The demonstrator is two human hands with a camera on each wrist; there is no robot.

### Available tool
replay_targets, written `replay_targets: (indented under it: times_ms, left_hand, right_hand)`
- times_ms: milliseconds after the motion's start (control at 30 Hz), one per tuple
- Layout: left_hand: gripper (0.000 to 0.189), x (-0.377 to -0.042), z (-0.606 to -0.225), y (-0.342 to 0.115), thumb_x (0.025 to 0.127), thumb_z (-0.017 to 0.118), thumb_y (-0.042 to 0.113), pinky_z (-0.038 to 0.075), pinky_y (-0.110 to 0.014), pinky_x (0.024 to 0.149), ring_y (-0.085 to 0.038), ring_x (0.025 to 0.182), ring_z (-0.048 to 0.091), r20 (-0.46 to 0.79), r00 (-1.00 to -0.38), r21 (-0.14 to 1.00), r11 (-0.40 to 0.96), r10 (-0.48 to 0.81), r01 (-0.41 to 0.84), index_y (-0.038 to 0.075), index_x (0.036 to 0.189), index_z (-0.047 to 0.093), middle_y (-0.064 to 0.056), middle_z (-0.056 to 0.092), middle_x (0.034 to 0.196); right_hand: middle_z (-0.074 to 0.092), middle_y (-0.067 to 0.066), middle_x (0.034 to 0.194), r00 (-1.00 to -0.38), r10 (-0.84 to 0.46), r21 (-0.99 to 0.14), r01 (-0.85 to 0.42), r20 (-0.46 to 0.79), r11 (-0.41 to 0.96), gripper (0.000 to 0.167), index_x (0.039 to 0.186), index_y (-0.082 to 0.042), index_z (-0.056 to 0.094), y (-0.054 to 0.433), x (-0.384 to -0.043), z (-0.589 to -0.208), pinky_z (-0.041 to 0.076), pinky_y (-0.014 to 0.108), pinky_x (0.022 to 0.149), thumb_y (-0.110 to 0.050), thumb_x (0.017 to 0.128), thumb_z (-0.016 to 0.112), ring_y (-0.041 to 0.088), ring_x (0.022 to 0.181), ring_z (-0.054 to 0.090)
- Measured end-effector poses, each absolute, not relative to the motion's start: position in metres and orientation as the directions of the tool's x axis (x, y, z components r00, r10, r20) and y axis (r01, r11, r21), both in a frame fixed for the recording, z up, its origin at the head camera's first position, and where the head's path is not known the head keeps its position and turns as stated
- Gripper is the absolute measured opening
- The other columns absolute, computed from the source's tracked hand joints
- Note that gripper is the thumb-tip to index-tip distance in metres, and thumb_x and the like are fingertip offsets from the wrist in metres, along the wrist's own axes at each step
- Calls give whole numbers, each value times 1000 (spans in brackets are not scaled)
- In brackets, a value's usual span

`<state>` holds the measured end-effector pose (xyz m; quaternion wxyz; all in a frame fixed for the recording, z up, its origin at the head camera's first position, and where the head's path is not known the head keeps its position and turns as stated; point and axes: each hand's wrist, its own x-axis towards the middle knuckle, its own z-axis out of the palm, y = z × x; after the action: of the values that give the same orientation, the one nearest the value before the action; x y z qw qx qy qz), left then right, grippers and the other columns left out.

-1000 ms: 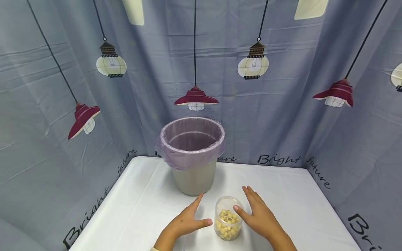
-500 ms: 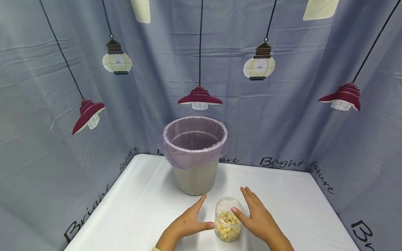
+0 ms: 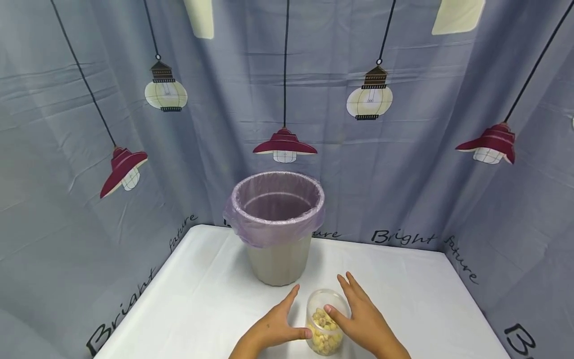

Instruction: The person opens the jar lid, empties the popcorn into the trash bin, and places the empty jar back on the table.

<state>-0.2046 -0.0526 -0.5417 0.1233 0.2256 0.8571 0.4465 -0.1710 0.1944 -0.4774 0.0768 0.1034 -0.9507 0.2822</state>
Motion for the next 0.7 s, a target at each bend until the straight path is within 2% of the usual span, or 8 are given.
replay_targets:
  times_ms: [333,533,700]
  left_hand:
    - [115,-207,-545,-49,75,75,66,37,-58,110,-35,145,34,2,-841,844,450,541,292,29,161,9,-6,25,163]
    - [117,-211,-548,-46,73,74,70,38,-55,111,-33,144,36,21,-833,837,445,553,318,27,161,10,-6,26,163]
    - [116,-212,-551,-45,73,77,64,37,-57,111,-34,144,35,12,-834,848,436,552,301,29,161,9,-4,25,163]
  right_hand:
    - [26,18,161,-966,-172,-520,-250,195,817,86,154,-14,37,188,-176,-482,37,71,101,-68,90,55,44,141,36]
    - [30,17,160,-965,-182,-514,-254,188,819,84,154,-14,38,183,-177,-485,37,70,102,-65,90,58,43,143,34]
    - [29,16,161,-970,-189,-533,-241,150,811,83,154,-15,38,178,-180,-486,36,71,102,-67,91,55,44,143,32]
